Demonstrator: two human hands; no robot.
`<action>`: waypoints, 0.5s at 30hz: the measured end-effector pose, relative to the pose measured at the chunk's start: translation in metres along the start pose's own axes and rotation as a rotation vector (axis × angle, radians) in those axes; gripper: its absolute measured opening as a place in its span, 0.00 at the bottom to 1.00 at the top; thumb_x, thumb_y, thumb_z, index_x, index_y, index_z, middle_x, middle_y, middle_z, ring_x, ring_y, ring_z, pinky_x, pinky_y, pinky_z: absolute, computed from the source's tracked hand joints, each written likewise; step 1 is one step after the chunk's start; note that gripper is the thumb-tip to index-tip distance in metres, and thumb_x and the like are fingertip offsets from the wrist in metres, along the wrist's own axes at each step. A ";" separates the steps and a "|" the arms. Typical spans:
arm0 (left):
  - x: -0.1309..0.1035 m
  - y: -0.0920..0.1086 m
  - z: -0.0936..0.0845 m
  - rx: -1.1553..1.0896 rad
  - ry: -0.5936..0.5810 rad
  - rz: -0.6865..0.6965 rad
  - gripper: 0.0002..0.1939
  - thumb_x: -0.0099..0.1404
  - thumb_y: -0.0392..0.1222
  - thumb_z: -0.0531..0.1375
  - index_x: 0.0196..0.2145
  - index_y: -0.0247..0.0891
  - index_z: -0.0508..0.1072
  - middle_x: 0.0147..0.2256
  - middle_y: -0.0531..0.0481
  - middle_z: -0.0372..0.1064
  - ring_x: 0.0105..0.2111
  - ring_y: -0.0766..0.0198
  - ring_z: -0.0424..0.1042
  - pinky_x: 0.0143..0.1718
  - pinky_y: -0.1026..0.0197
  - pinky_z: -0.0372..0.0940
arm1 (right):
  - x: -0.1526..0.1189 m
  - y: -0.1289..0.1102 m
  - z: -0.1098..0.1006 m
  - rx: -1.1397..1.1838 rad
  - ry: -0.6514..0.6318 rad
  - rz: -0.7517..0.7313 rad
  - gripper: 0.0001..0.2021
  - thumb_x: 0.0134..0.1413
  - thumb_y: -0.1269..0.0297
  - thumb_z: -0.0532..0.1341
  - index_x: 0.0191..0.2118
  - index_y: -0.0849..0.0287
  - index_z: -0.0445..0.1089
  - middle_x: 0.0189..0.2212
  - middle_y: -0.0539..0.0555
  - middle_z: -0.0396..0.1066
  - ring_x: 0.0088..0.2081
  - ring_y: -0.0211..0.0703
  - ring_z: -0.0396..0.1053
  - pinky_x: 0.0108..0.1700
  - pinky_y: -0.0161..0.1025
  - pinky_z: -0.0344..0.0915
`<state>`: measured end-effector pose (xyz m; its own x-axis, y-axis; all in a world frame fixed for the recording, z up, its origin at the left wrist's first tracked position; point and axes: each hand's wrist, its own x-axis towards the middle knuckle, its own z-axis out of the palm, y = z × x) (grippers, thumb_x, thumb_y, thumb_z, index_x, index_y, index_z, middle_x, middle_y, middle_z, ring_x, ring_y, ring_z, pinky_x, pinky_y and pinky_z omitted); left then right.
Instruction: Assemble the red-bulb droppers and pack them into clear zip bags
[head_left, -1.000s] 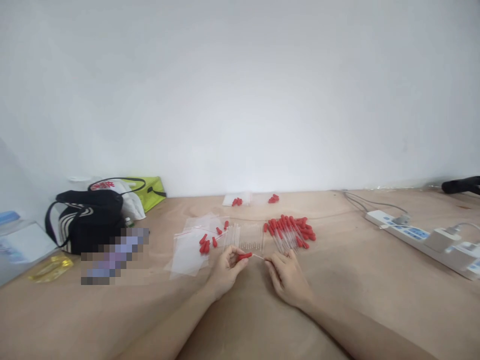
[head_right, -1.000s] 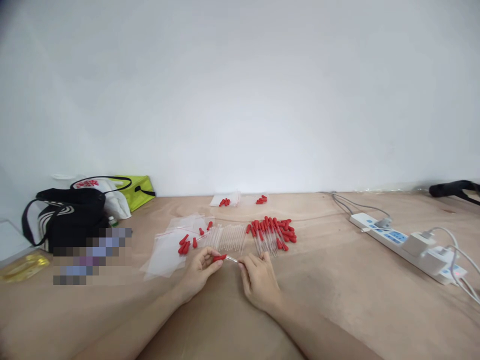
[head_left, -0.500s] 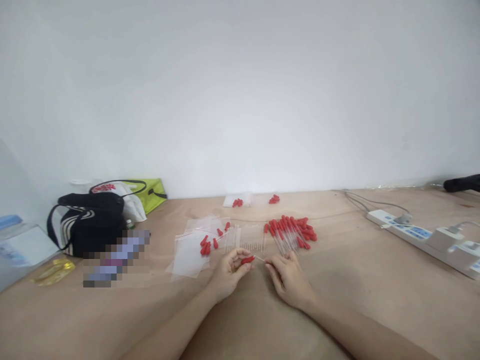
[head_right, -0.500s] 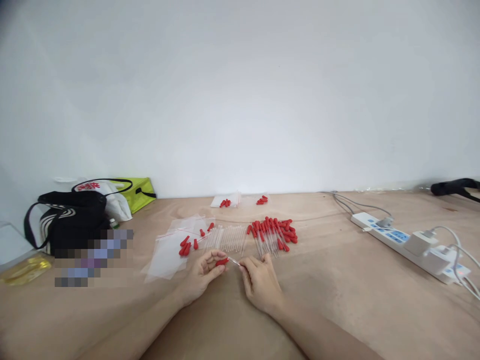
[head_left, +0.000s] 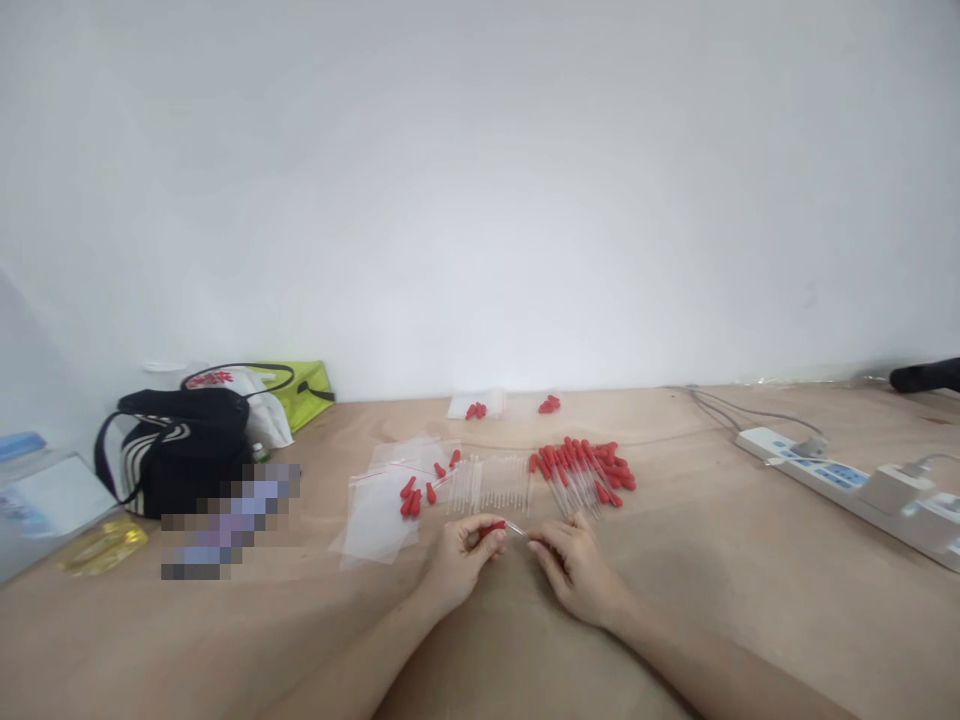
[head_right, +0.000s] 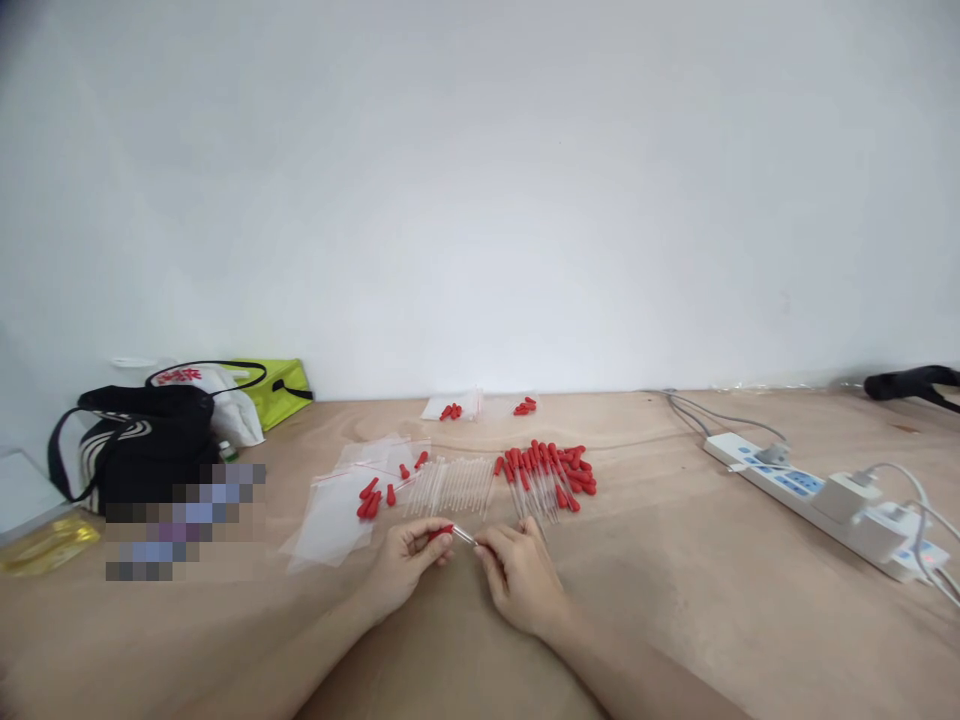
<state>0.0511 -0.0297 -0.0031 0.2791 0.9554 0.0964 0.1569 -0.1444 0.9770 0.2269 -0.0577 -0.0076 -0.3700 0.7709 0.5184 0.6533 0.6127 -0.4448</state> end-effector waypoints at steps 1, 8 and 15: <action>0.000 -0.001 -0.001 0.021 -0.001 0.008 0.15 0.52 0.49 0.59 0.31 0.34 0.71 0.24 0.51 0.68 0.23 0.68 0.67 0.25 0.66 0.63 | 0.000 0.000 -0.001 0.009 -0.013 0.001 0.11 0.56 0.69 0.46 0.36 0.56 0.66 0.27 0.49 0.70 0.28 0.36 0.65 0.35 0.36 0.49; -0.008 0.001 -0.004 0.388 -0.083 0.235 0.09 0.57 0.42 0.55 0.29 0.35 0.72 0.21 0.52 0.65 0.20 0.69 0.63 0.23 0.67 0.58 | 0.001 0.008 -0.015 -0.011 -0.175 -0.001 0.14 0.56 0.66 0.46 0.32 0.54 0.69 0.27 0.50 0.70 0.28 0.37 0.63 0.36 0.38 0.47; -0.016 0.015 -0.002 0.650 -0.103 0.367 0.08 0.58 0.39 0.53 0.28 0.36 0.71 0.23 0.52 0.66 0.24 0.68 0.65 0.26 0.67 0.58 | -0.002 0.003 -0.012 -0.085 -0.078 -0.046 0.12 0.54 0.70 0.47 0.31 0.57 0.68 0.24 0.50 0.68 0.25 0.35 0.60 0.34 0.37 0.44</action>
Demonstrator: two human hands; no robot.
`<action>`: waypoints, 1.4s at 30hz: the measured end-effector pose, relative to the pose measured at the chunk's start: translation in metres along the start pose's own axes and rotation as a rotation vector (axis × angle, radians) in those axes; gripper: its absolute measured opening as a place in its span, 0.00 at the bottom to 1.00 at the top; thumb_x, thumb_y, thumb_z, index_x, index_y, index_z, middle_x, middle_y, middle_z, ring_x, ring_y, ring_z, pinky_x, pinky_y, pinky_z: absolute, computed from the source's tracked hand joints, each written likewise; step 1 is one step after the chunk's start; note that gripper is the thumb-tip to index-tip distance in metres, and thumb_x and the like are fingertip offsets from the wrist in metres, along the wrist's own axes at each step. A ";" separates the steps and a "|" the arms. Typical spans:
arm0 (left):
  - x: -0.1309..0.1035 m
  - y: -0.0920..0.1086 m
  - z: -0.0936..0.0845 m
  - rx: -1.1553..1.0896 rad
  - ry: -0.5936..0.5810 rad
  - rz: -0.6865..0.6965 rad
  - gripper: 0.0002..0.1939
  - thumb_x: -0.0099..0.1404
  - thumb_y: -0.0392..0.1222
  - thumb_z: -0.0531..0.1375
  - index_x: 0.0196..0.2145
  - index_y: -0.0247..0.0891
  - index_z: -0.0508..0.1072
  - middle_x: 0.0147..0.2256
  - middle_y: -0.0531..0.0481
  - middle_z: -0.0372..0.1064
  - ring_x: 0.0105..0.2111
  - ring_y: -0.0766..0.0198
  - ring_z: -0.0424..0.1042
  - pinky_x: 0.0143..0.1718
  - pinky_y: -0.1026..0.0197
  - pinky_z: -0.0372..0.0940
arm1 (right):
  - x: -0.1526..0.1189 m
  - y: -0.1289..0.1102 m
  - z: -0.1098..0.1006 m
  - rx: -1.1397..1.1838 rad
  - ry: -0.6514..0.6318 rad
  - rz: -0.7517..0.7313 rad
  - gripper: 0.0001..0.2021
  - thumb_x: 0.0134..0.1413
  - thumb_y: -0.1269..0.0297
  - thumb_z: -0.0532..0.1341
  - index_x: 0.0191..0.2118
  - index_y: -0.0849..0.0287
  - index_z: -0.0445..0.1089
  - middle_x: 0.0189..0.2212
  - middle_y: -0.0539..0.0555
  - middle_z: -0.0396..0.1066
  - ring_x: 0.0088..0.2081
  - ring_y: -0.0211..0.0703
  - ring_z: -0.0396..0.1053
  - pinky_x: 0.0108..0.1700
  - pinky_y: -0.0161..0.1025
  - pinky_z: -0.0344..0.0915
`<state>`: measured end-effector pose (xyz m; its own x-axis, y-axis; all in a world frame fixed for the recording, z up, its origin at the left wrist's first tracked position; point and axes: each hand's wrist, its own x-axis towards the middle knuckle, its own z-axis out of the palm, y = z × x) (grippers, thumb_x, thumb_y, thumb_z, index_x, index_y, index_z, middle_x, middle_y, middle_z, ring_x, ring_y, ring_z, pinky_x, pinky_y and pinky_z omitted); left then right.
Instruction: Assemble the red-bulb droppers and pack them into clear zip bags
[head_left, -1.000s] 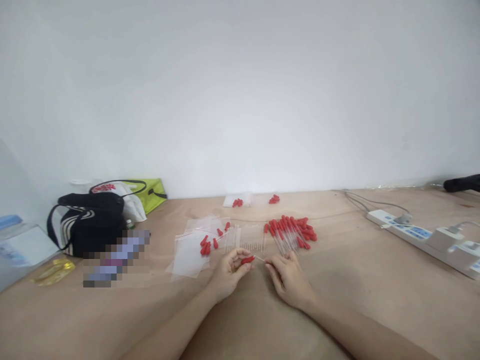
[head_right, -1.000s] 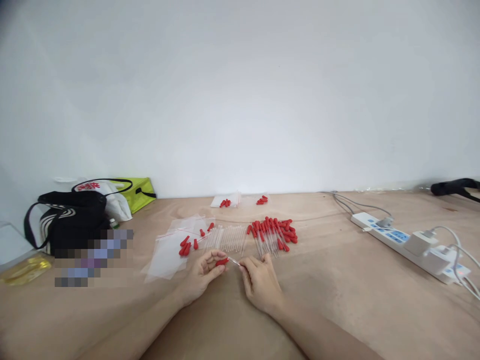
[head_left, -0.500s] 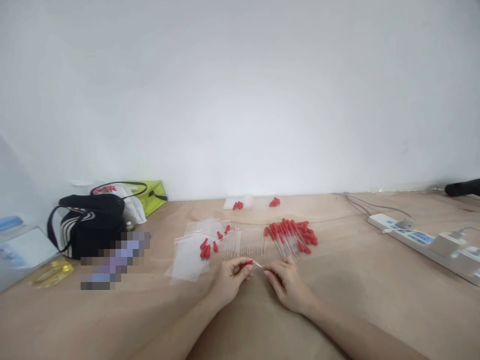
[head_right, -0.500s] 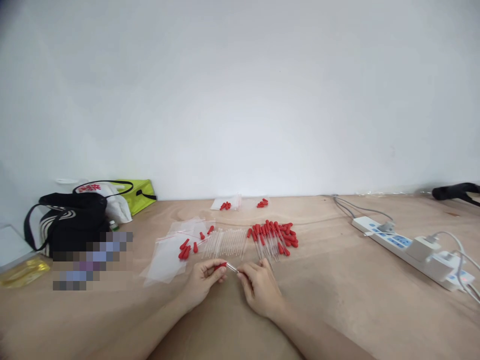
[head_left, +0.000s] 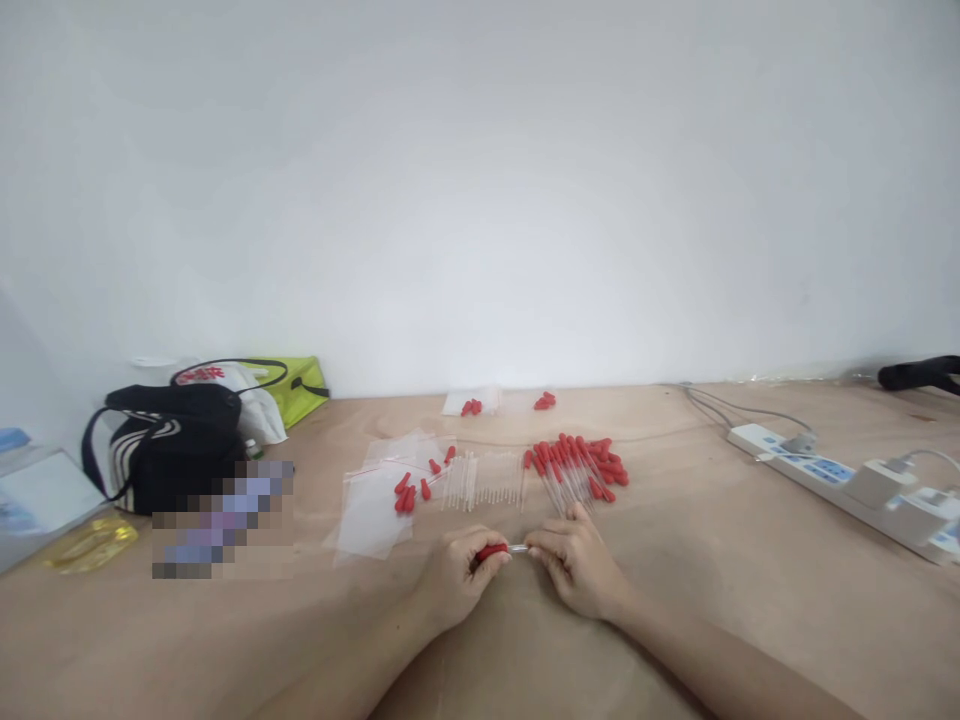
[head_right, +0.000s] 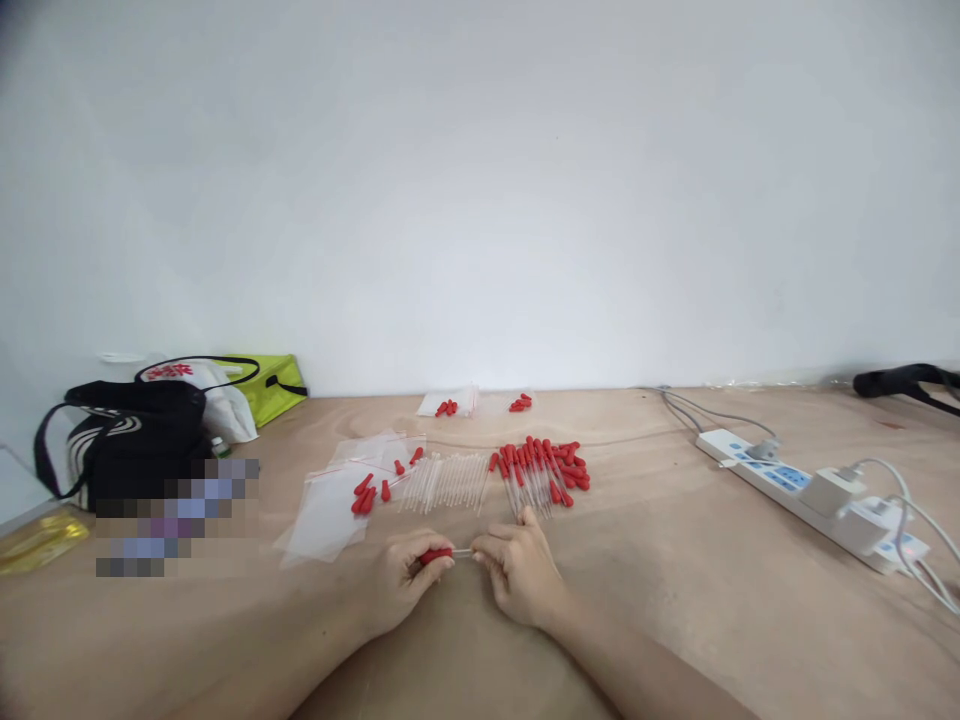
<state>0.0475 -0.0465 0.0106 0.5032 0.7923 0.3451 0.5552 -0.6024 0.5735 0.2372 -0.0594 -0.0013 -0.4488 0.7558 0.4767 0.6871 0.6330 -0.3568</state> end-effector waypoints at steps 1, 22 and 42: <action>0.000 0.001 0.000 0.017 -0.005 0.012 0.08 0.59 0.39 0.53 0.28 0.36 0.71 0.23 0.52 0.66 0.24 0.68 0.64 0.26 0.67 0.58 | 0.000 -0.001 0.002 0.007 0.009 -0.001 0.13 0.54 0.70 0.47 0.30 0.57 0.67 0.23 0.49 0.68 0.25 0.35 0.60 0.34 0.37 0.44; 0.006 -0.022 -0.008 0.130 0.034 -0.146 0.05 0.54 0.39 0.56 0.24 0.36 0.64 0.24 0.53 0.61 0.24 0.66 0.61 0.26 0.65 0.57 | 0.051 0.015 0.001 -0.282 0.053 0.612 0.11 0.52 0.66 0.50 0.39 0.60 0.64 0.30 0.54 0.72 0.35 0.43 0.66 0.37 0.40 0.44; 0.006 -0.022 -0.009 0.118 -0.027 -0.142 0.05 0.54 0.38 0.54 0.23 0.36 0.64 0.23 0.53 0.61 0.26 0.66 0.61 0.27 0.65 0.55 | 0.084 0.030 0.022 -0.393 -0.024 0.652 0.11 0.47 0.66 0.51 0.30 0.59 0.70 0.29 0.58 0.72 0.36 0.46 0.66 0.40 0.43 0.44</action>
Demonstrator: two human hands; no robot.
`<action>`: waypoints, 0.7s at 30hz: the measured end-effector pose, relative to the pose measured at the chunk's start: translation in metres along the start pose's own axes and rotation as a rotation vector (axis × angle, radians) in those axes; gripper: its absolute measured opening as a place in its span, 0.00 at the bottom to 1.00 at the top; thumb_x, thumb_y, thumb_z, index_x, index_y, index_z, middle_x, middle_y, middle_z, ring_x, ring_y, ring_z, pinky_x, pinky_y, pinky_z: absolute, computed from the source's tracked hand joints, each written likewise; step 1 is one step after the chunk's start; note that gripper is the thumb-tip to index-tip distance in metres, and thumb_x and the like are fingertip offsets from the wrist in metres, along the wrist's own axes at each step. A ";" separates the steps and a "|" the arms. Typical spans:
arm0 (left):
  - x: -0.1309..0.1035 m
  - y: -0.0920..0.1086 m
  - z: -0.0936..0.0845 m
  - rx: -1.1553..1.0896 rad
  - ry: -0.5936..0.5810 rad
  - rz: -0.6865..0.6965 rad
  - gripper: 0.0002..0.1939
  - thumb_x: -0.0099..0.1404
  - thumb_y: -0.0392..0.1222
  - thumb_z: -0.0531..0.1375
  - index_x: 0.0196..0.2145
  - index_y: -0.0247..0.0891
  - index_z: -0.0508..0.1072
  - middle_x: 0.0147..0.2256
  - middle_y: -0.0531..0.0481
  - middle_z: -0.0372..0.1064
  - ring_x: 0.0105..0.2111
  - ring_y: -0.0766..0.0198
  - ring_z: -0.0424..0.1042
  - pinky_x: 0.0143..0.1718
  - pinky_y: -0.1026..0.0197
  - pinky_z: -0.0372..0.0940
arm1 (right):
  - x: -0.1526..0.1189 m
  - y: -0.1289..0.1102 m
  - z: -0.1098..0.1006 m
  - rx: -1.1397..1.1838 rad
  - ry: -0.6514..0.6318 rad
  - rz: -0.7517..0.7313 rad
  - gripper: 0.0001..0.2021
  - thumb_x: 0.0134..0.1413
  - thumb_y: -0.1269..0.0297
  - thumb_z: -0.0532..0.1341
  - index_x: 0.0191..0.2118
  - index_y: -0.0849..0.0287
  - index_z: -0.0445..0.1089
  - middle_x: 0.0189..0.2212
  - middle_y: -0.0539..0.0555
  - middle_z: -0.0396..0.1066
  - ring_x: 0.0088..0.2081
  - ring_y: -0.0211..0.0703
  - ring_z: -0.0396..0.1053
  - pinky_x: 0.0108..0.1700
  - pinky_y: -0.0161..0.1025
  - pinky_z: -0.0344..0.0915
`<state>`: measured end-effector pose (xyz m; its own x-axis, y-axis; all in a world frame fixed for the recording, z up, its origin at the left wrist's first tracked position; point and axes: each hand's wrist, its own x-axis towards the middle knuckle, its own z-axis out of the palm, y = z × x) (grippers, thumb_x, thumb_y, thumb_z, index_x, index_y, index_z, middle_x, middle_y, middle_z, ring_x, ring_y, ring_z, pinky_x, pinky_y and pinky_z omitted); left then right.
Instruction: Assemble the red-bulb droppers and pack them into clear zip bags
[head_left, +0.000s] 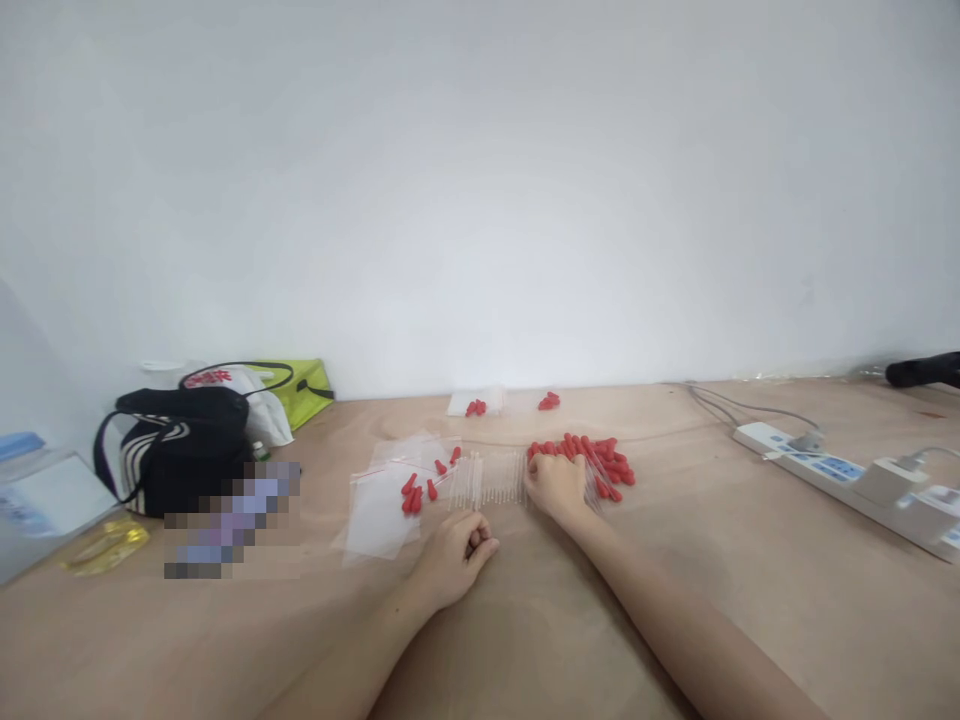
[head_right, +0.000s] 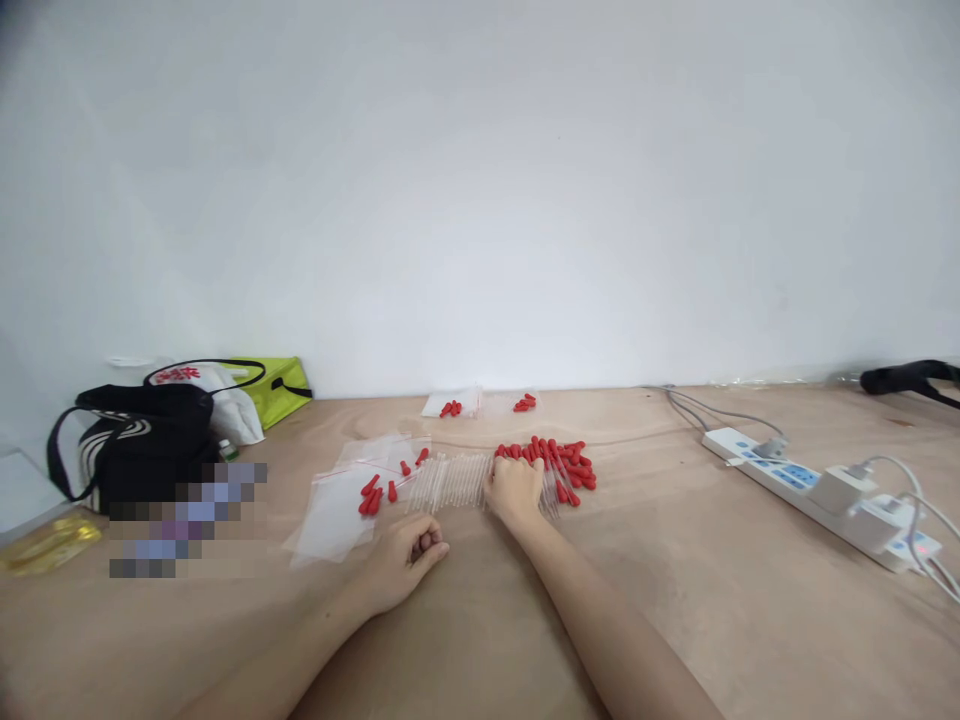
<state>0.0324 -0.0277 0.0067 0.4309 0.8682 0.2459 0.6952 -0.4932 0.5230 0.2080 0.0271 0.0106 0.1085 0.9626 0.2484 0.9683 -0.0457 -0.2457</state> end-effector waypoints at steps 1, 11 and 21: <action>0.000 0.000 0.000 0.003 -0.004 -0.002 0.04 0.54 0.38 0.54 0.23 0.36 0.64 0.23 0.53 0.62 0.26 0.66 0.61 0.27 0.65 0.55 | 0.000 0.000 -0.001 -0.005 -0.013 0.017 0.11 0.47 0.66 0.51 0.30 0.59 0.71 0.28 0.58 0.72 0.36 0.46 0.66 0.40 0.43 0.44; 0.010 -0.006 -0.009 0.102 0.122 -0.062 0.07 0.56 0.39 0.53 0.23 0.37 0.66 0.25 0.50 0.66 0.28 0.63 0.65 0.31 0.63 0.59 | 0.002 -0.011 -0.006 -0.032 -0.075 0.063 0.11 0.45 0.66 0.52 0.28 0.63 0.71 0.29 0.62 0.72 0.33 0.47 0.68 0.40 0.44 0.45; 0.107 -0.059 -0.040 0.410 0.228 -0.539 0.11 0.50 0.48 0.58 0.22 0.37 0.71 0.34 0.40 0.70 0.43 0.46 0.63 0.40 0.52 0.56 | 0.002 -0.007 -0.014 -0.029 -0.169 0.085 0.12 0.46 0.64 0.53 0.30 0.63 0.71 0.30 0.62 0.72 0.34 0.49 0.69 0.42 0.46 0.46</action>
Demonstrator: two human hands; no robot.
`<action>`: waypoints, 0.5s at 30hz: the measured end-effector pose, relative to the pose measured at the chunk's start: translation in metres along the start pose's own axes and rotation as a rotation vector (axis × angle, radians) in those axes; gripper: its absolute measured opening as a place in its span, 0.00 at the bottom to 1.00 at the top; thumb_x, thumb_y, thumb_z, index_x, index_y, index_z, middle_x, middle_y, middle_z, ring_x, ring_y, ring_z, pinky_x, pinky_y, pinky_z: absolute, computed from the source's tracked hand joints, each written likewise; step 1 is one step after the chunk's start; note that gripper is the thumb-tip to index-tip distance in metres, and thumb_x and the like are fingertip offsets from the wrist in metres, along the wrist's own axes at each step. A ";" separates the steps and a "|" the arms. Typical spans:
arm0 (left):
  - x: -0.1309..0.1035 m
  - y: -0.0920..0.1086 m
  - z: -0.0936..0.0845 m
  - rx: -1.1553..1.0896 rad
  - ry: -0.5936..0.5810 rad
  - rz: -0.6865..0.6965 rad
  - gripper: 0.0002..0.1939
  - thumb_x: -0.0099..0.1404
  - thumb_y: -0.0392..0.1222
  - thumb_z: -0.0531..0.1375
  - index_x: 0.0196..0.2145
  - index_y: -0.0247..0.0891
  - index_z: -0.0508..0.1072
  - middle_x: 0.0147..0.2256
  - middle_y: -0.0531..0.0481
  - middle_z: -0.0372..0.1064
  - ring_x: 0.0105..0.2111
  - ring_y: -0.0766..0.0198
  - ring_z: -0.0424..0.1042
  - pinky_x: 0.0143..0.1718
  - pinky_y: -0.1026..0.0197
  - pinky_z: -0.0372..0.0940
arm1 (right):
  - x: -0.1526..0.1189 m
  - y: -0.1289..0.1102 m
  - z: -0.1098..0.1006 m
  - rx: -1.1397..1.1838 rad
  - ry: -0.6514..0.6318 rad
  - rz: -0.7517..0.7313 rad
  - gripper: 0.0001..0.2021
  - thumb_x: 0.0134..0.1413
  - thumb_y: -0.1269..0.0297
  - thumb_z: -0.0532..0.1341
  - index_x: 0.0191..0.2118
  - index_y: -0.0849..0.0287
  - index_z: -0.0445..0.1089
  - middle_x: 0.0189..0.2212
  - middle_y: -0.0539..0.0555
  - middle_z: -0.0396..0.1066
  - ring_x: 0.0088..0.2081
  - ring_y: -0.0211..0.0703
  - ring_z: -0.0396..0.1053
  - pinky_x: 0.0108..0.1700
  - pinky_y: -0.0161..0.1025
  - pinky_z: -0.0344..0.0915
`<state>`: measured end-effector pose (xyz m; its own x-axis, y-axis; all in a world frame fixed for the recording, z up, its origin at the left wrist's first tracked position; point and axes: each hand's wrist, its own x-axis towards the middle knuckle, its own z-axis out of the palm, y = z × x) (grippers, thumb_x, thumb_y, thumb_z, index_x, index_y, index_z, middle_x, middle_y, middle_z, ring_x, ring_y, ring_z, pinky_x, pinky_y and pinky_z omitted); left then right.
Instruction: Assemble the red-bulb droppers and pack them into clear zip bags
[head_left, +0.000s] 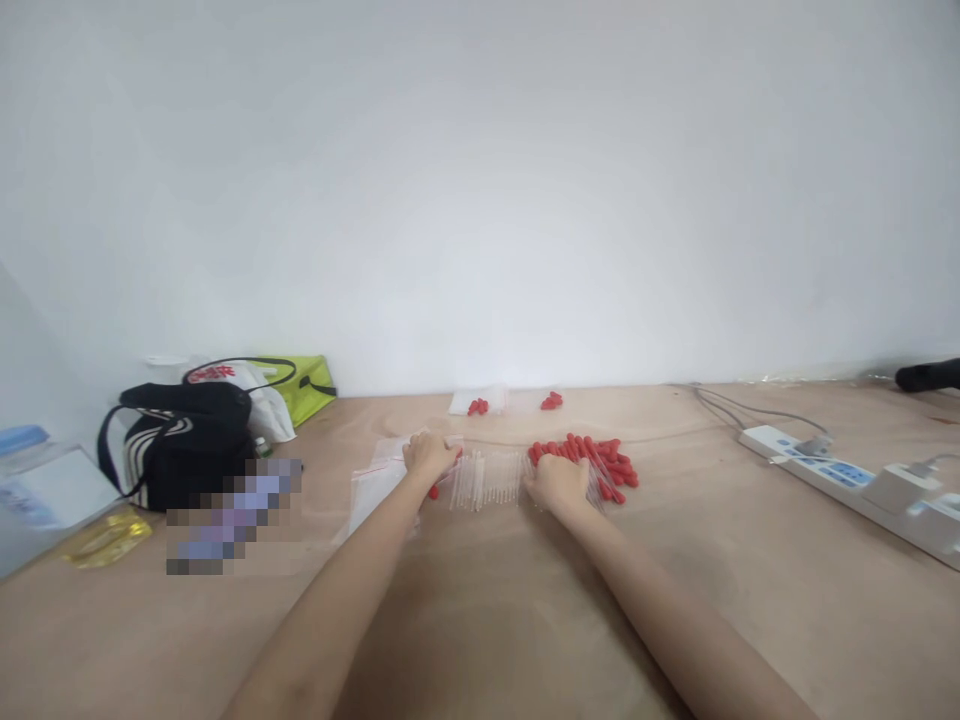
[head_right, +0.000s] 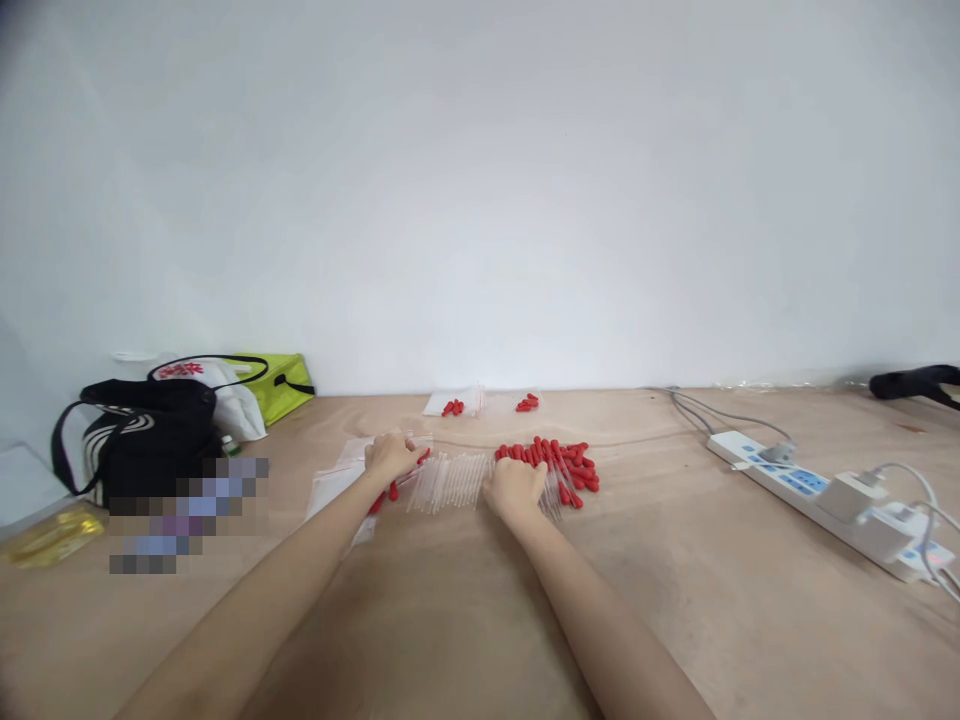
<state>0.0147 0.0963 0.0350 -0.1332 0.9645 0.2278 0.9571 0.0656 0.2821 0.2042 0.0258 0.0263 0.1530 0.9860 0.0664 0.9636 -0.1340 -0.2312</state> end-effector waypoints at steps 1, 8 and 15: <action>0.005 0.002 0.004 0.004 -0.016 -0.018 0.12 0.48 0.49 0.59 0.22 0.36 0.71 0.35 0.38 0.70 0.44 0.44 0.63 0.40 0.51 0.55 | 0.000 0.000 0.000 0.002 -0.001 0.003 0.12 0.45 0.63 0.53 0.30 0.63 0.71 0.30 0.62 0.72 0.34 0.49 0.69 0.42 0.46 0.46; 0.016 0.014 0.010 -0.053 -0.075 -0.081 0.12 0.45 0.44 0.62 0.26 0.33 0.70 0.37 0.33 0.69 0.44 0.41 0.63 0.41 0.50 0.55 | 0.001 0.000 0.002 0.029 0.020 0.013 0.12 0.46 0.63 0.52 0.28 0.64 0.70 0.29 0.61 0.72 0.34 0.49 0.68 0.42 0.46 0.47; -0.028 0.017 -0.010 -0.332 -0.041 0.191 0.06 0.59 0.41 0.52 0.31 0.36 0.66 0.32 0.49 0.69 0.35 0.63 0.68 0.36 0.63 0.60 | -0.022 0.033 0.014 0.273 0.391 -0.276 0.13 0.56 0.64 0.45 0.29 0.62 0.63 0.27 0.54 0.69 0.29 0.39 0.64 0.37 0.38 0.51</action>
<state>0.0316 0.0679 0.0431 0.0564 0.9612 0.2699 0.8275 -0.1963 0.5261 0.2294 0.0014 0.0035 0.0226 0.8633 0.5042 0.8955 0.2068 -0.3942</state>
